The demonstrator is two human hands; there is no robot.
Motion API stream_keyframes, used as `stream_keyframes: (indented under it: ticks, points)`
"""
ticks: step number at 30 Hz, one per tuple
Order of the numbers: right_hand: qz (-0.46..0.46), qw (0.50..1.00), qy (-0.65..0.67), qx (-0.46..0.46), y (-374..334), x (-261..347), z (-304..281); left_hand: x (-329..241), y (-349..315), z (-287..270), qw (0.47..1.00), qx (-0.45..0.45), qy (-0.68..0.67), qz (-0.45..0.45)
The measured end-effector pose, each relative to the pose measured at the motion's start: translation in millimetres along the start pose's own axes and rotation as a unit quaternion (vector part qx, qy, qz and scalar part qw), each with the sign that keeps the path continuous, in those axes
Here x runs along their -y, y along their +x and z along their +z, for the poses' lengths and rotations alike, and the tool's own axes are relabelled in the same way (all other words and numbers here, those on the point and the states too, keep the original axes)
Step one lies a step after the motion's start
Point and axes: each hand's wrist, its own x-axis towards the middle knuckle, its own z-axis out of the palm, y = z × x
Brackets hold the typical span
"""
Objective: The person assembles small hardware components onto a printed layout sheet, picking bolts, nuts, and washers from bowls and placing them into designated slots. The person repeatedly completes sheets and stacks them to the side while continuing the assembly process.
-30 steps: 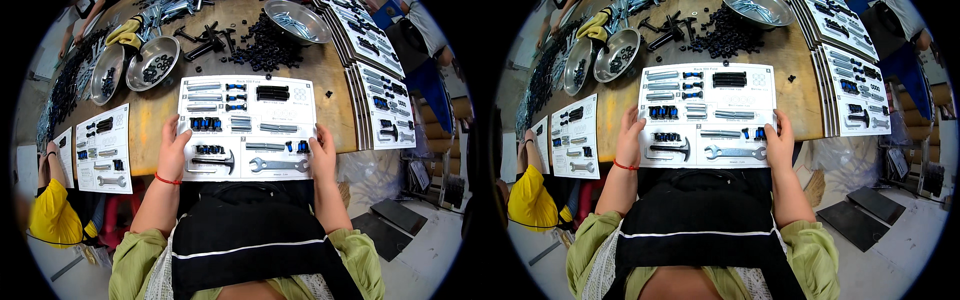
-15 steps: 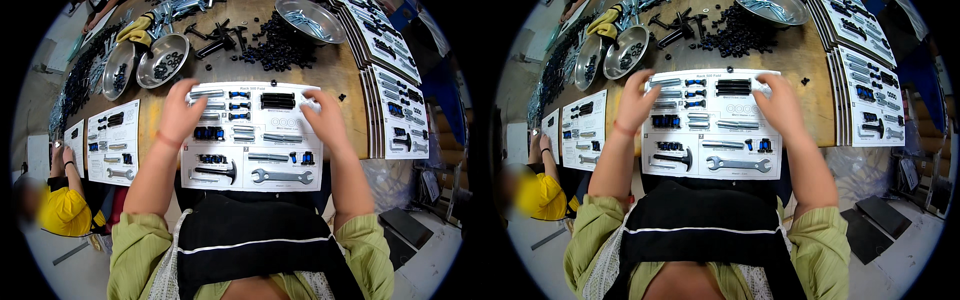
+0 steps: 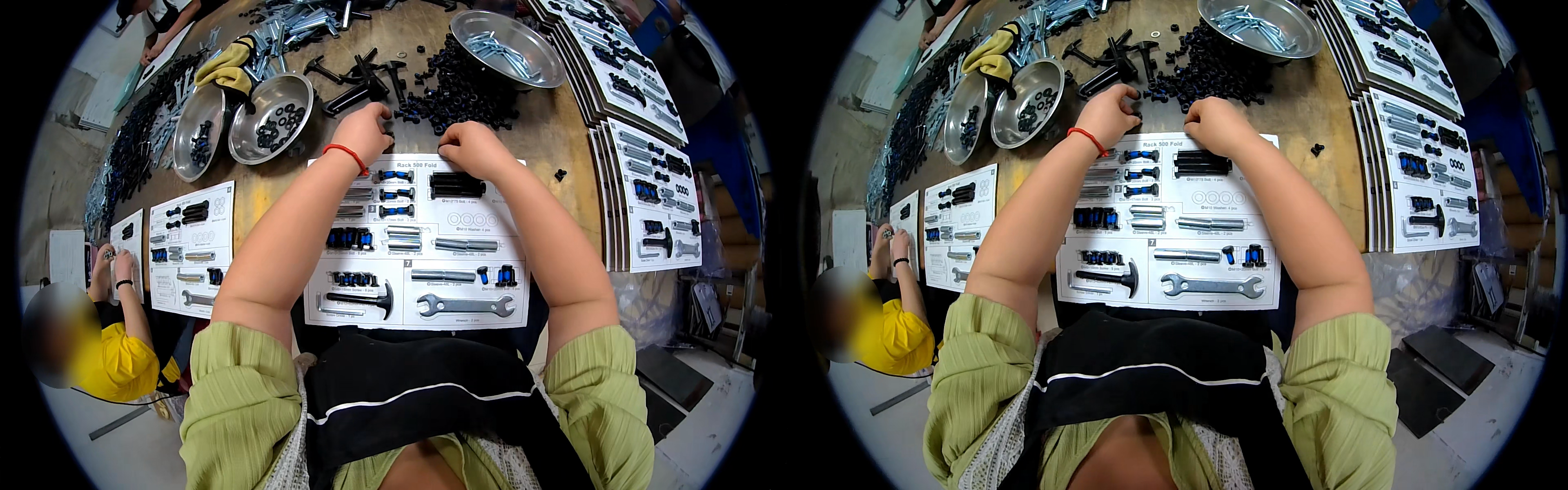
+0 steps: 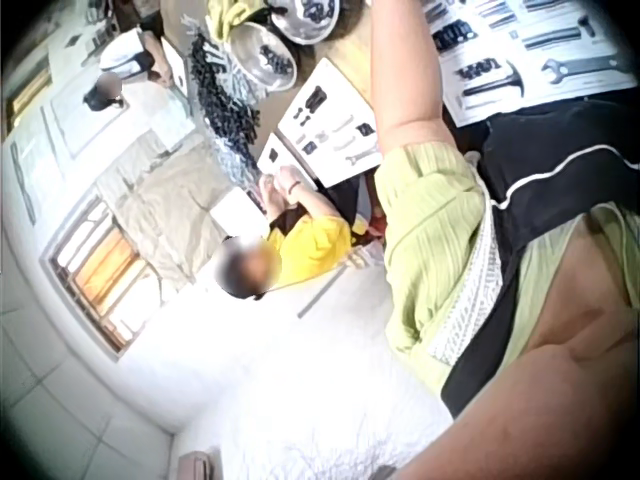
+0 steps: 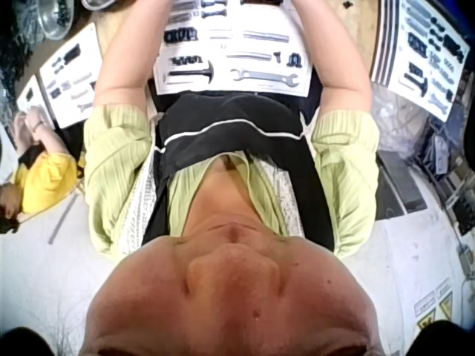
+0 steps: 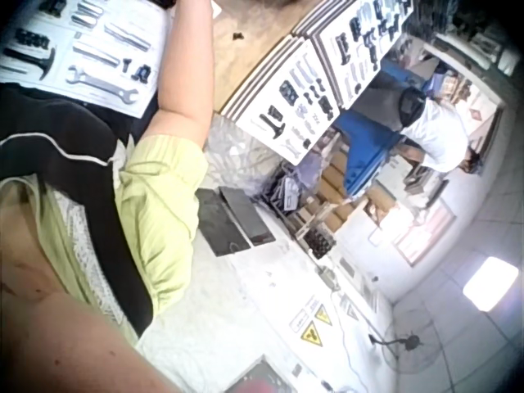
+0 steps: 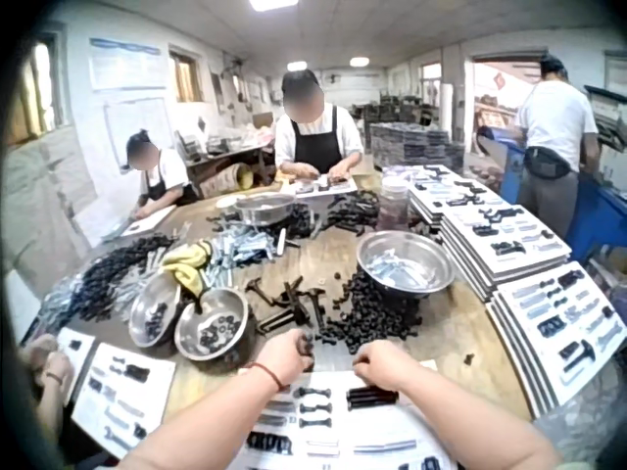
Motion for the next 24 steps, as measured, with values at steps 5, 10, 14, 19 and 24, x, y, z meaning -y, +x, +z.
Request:
stream_keyframes:
  ticks: [5,10,14,19,24]
  points:
    - [0.040,0.995,-0.056,-0.066,5.0,-2.6,3.5,-2.0,0.9,-4.4,1.000,0.022,0.016,-0.011]
    - [0.014,0.996,-0.062,-0.055,4.2,9.3,9.6,7.2,7.4,-2.5,0.998,0.045,0.030,-0.011]
    - [0.024,0.996,-0.082,-0.038,10.9,13.0,9.5,9.2,12.4,-11.8,0.998,0.035,0.053,-0.028]
    - [0.027,0.994,-0.087,-0.054,9.6,21.7,9.0,14.8,10.4,-18.5,0.999,0.023,-0.007,0.028]
    - [0.038,0.989,-0.127,-0.073,15.6,23.4,14.7,15.8,29.1,-13.6,0.992,0.062,0.086,0.069]
